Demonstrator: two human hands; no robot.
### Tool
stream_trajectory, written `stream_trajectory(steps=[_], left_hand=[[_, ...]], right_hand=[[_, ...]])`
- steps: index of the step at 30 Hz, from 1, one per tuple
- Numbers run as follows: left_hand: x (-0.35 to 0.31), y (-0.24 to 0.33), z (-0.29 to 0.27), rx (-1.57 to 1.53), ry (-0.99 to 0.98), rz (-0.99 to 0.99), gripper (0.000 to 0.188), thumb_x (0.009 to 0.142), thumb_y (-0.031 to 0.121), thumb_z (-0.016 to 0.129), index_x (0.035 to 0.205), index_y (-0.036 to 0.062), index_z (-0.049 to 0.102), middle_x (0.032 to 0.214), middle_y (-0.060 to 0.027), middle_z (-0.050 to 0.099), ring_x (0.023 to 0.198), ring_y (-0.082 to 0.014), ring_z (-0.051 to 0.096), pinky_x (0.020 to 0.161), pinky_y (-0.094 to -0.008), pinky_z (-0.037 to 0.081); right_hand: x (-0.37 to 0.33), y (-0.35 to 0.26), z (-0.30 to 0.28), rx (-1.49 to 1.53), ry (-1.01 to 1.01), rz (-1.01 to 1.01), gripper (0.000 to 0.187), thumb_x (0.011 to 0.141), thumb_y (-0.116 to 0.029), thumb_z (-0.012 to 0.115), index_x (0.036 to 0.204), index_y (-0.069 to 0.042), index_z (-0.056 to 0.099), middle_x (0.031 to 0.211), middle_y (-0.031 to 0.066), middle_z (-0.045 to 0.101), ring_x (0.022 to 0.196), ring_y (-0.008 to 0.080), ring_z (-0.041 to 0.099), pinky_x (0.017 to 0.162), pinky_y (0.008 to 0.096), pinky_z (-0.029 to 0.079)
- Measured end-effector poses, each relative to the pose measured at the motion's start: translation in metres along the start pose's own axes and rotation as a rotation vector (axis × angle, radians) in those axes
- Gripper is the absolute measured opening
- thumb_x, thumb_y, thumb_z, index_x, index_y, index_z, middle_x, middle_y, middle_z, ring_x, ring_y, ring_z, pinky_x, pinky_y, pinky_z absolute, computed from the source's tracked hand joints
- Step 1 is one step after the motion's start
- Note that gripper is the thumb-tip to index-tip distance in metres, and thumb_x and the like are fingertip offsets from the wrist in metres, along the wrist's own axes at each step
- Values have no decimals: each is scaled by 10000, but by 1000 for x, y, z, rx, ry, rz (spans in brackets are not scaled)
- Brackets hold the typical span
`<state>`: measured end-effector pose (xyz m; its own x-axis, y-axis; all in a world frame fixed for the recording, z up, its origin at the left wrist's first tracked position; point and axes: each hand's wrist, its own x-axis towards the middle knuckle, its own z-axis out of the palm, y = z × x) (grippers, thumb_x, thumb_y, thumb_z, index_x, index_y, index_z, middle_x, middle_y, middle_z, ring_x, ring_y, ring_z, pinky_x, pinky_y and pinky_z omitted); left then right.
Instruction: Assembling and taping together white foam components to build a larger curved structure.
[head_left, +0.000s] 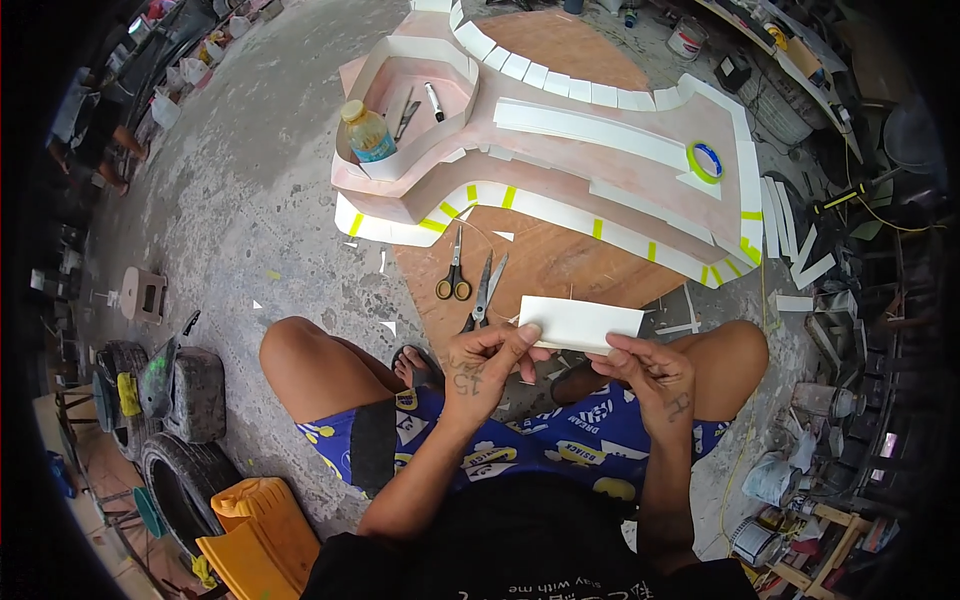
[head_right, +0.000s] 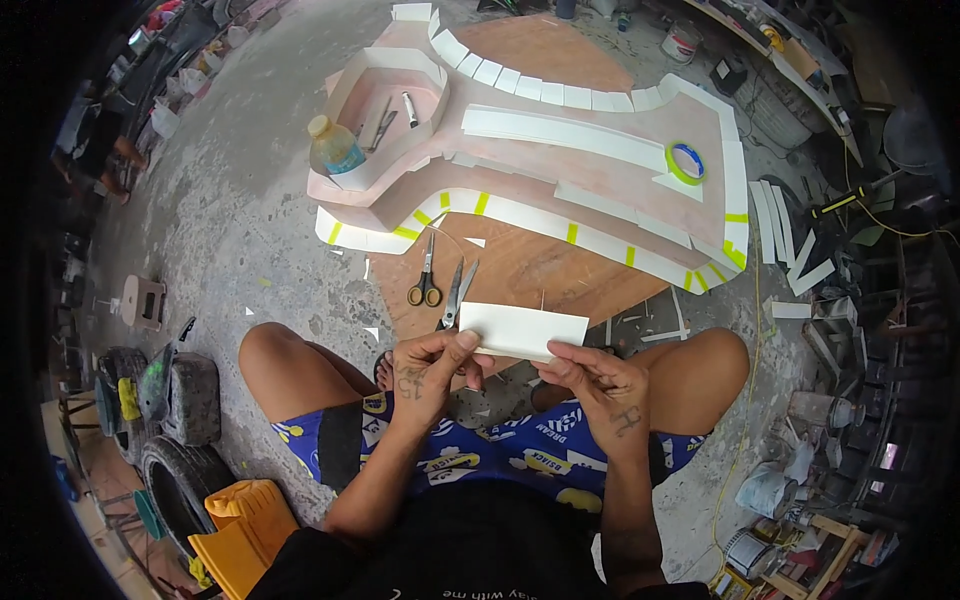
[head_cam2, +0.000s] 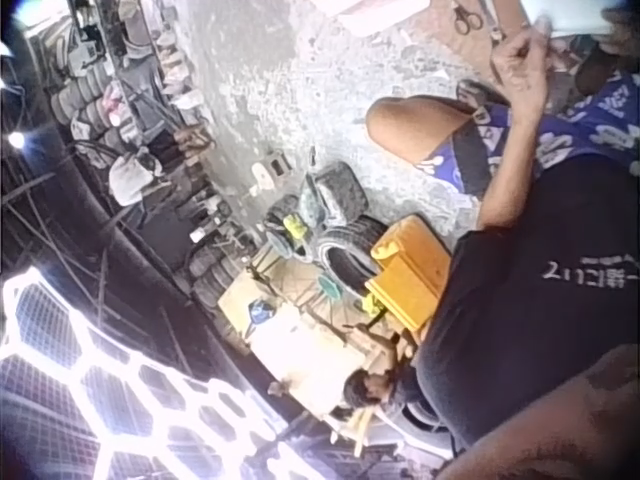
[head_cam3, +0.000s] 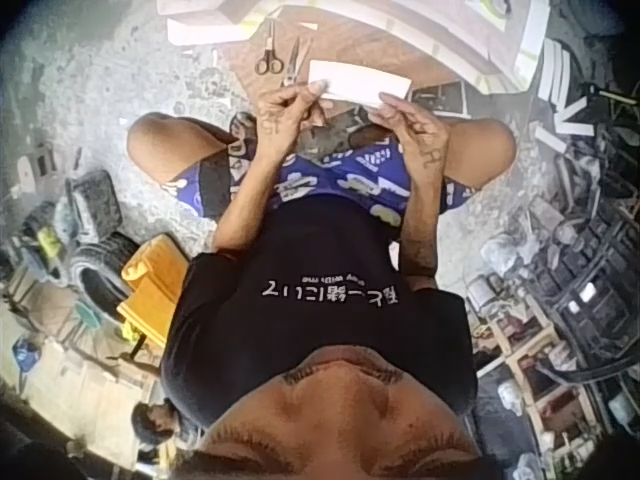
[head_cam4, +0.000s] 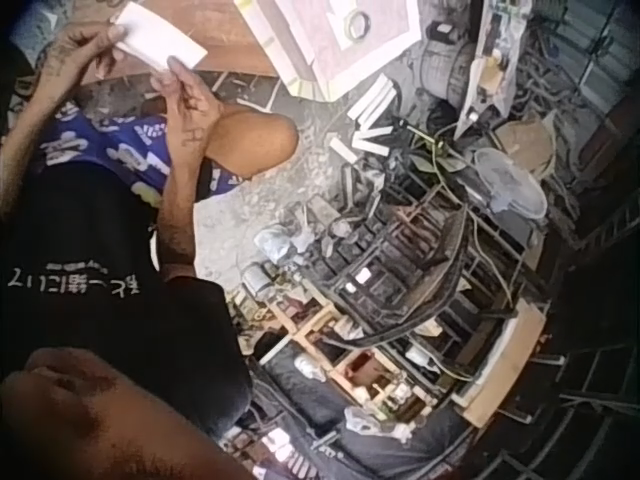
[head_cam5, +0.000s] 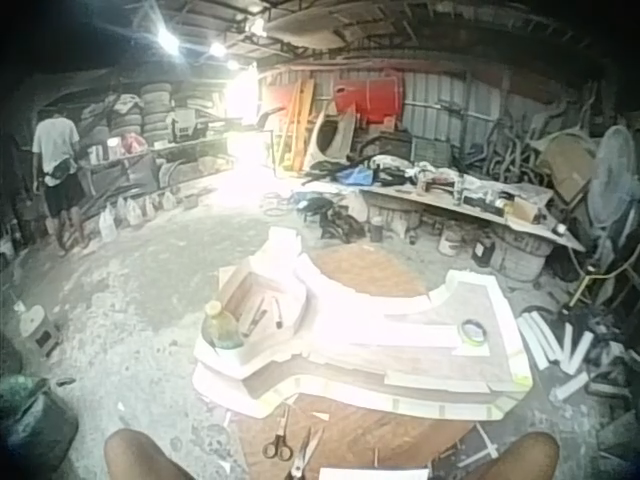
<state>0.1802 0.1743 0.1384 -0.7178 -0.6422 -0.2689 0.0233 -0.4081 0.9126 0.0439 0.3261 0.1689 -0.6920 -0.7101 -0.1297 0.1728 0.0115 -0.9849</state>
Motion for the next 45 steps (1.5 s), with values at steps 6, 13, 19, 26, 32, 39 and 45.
stream_trajectory(steps=[6, 13, 19, 26, 32, 39, 45], left_hand=[[2, 4, -1, 27, 1, -60, 216, 899, 170, 663, 826, -33, 665, 715, -91, 666, 537, -119, 586, 573, -250, 481], [1, 15, -19, 784, -49, 882, 395, 640, 126, 843, 985, 39, 671, 1099, -100, 597, 1002, -212, 573, 700, -296, 474], [-1, 22, -15, 687, -248, 713, 303, 680, 83, 809, 958, 17, 708, 833, -97, 682, 796, -234, 616, 691, -313, 483], [-15, 32, -7, 596, -323, 695, 260, 718, 41, 788, 968, 24, 721, 778, -90, 686, 680, -185, 595, 611, -293, 465], [-25, 36, -3, 477, -325, 583, 222, 734, 23, 773, 951, 14, 728, 826, -102, 713, 722, -180, 642, 636, -272, 482], [-36, 41, 0, 394, -325, 582, 203, 750, 6, 753, 951, -6, 727, 819, -127, 714, 665, -188, 664, 612, -267, 491], [-37, 43, 1, 344, -400, 697, 176, 753, -8, 741, 924, -39, 715, 811, -132, 714, 681, -199, 677, 618, -280, 504]], right_hand=[[0, -1, 8, -18, 37, 87, 237, 924, -44, 592, 1110, 101, 620, 980, 228, 673, 855, 293, 702, 763, 344, 604], [8, -5, 1, 128, 18, 325, 264, 918, -118, 627, 1059, 104, 631, 851, 209, 683, 746, 261, 710, 695, 318, 604], [0, -35, -6, -422, -112, 227, 295, 805, -134, 744, 1070, -17, 689, 956, 157, 678, 815, 190, 674, 676, 282, 561], [1, -27, -2, -655, -335, -461, 348, 706, -42, 786, 1045, -95, 727, 988, 91, 684, 843, 209, 634, 689, 301, 517], [-1, -35, 0, -535, -417, -372, 296, 733, -24, 772, 1024, -49, 723, 858, 93, 704, 785, 219, 665, 684, 305, 525], [-9, -45, 1, -456, -432, -318, 269, 743, -18, 771, 1006, -49, 726, 815, 103, 712, 699, 173, 684, 622, 272, 524], [-16, -57, 2, -377, -450, -265, 226, 767, -18, 758, 989, -45, 729, 760, 107, 709, 655, 162, 688, 589, 258, 530]])
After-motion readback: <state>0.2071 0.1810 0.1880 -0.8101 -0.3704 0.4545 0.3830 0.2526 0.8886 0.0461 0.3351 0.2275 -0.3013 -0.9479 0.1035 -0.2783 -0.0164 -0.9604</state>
